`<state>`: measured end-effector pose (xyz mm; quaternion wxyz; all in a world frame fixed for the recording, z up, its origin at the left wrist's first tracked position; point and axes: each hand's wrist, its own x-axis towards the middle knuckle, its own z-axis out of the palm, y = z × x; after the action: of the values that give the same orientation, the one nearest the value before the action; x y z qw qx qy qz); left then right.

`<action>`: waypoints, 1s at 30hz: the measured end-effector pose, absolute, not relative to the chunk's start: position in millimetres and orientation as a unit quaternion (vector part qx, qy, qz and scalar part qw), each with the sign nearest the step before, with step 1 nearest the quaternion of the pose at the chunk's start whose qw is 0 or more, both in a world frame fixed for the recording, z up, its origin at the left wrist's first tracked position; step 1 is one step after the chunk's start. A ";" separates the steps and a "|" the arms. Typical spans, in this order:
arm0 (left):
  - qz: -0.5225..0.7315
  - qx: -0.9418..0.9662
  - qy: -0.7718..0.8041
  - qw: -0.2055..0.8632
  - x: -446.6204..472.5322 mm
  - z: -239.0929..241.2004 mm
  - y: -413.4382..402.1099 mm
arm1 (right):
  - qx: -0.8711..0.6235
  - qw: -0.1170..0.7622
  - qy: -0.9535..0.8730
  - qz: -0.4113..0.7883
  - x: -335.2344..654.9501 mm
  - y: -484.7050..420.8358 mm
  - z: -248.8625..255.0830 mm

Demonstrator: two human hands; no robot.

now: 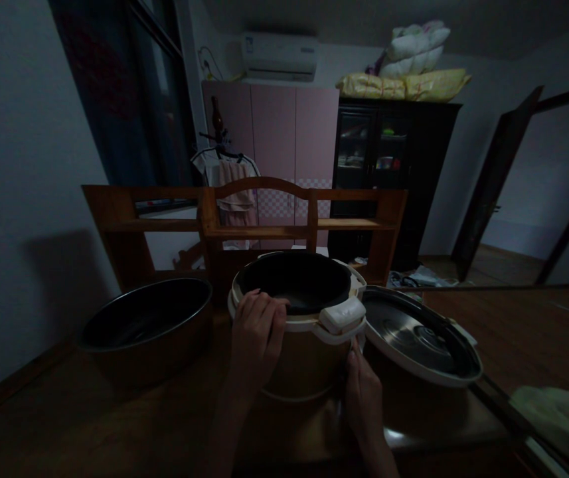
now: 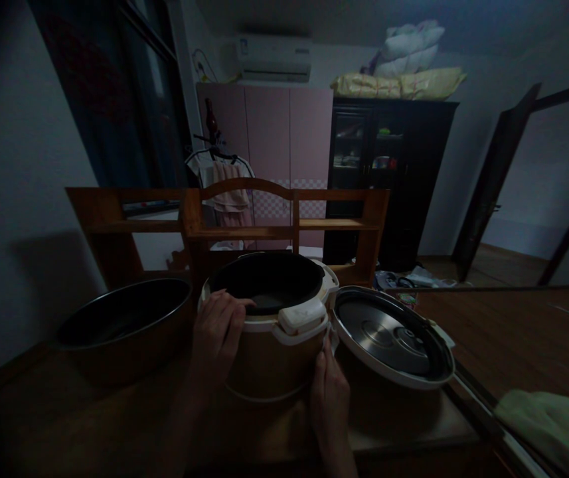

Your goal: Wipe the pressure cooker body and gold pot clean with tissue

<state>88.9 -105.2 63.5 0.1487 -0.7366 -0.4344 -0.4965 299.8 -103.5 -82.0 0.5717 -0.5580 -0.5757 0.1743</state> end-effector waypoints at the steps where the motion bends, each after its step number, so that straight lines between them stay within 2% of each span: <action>1: -0.496 -0.736 -0.435 0.148 88.8 63.2 -105.1 | -0.559 0.573 -0.574 0.171 300.0 -104.1 -81.9; 11: -0.494 -0.736 -0.436 0.151 88.7 63.4 -106.3 | -0.524 0.602 -0.588 0.130 295.7 -111.5 -77.3; 15: -0.494 -0.737 -0.436 0.152 88.9 64.4 -106.3 | -0.561 0.573 -0.580 0.144 300.5 -108.3 -80.3; 19: -0.499 -0.735 -0.431 0.157 88.6 64.3 -105.0 | -0.633 0.519 -0.565 0.107 308.7 -106.8 -86.8; 25: -0.498 -0.735 -0.430 0.163 88.4 63.4 -104.6 | -0.549 0.597 -0.578 0.086 303.6 -113.5 -81.8; 30: -0.494 -0.737 -0.434 0.159 88.9 64.0 -105.3 | -0.534 0.597 -0.586 0.125 297.5 -111.8 -78.4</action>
<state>88.9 -105.3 64.0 0.1594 -0.7366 -0.4337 -0.4939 297.5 -111.8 -78.4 0.5969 -0.5340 -0.5856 0.1252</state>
